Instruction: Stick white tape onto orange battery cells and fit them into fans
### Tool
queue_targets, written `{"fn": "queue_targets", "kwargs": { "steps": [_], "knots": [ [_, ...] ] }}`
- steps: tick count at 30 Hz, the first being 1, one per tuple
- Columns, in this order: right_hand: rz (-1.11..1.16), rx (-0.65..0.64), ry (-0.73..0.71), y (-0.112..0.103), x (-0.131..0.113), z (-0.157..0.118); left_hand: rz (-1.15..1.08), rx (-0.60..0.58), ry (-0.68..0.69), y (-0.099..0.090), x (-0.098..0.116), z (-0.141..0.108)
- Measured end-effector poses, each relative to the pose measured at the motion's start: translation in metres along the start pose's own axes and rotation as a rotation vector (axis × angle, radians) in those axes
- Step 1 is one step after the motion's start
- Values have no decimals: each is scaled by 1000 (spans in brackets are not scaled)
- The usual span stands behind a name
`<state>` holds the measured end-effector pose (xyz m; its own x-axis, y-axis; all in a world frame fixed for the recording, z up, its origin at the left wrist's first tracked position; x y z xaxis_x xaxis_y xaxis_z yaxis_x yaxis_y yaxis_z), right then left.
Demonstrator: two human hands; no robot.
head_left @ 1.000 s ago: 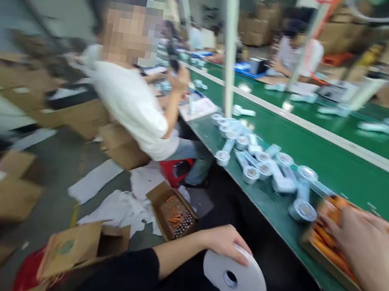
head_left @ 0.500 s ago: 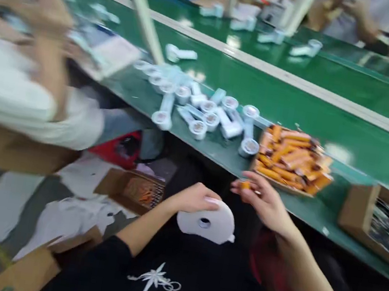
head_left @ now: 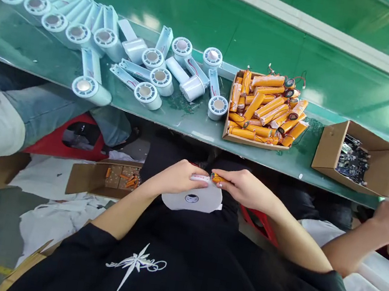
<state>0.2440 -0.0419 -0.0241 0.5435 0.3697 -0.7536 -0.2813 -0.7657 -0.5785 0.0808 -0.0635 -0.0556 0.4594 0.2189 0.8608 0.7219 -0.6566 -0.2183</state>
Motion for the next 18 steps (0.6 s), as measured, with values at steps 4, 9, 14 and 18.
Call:
{"fn": "queue_targets", "kwargs": {
  "steps": [4, 9, 14, 18],
  "knots": [
    [-52, -76, 19, 4, 15, 8, 11, -4, -18, 4, -5, 10],
    [367, 179, 205, 31, 50, 5, -26, 57, -43, -1, -23, 16],
    [1238, 983, 474, 121, 88, -21, -55, 135, -147, -8, -64, 14],
    [1426, 934, 555, 118, 83, -27, -36, 66, -124, 10, -76, 18]
  ]
}}
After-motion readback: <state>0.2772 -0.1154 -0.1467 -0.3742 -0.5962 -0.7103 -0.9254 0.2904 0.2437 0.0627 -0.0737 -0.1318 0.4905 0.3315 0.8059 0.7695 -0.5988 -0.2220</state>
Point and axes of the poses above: each hand's wrist, its own z-axis towards the middle knuckle, its own y-axis out of the palm, x = y × z, the point moved 7 cm from there along z, towards the middle knuckle, and after that the axes turned 6 degrees about -z, right-handed, at the moved point
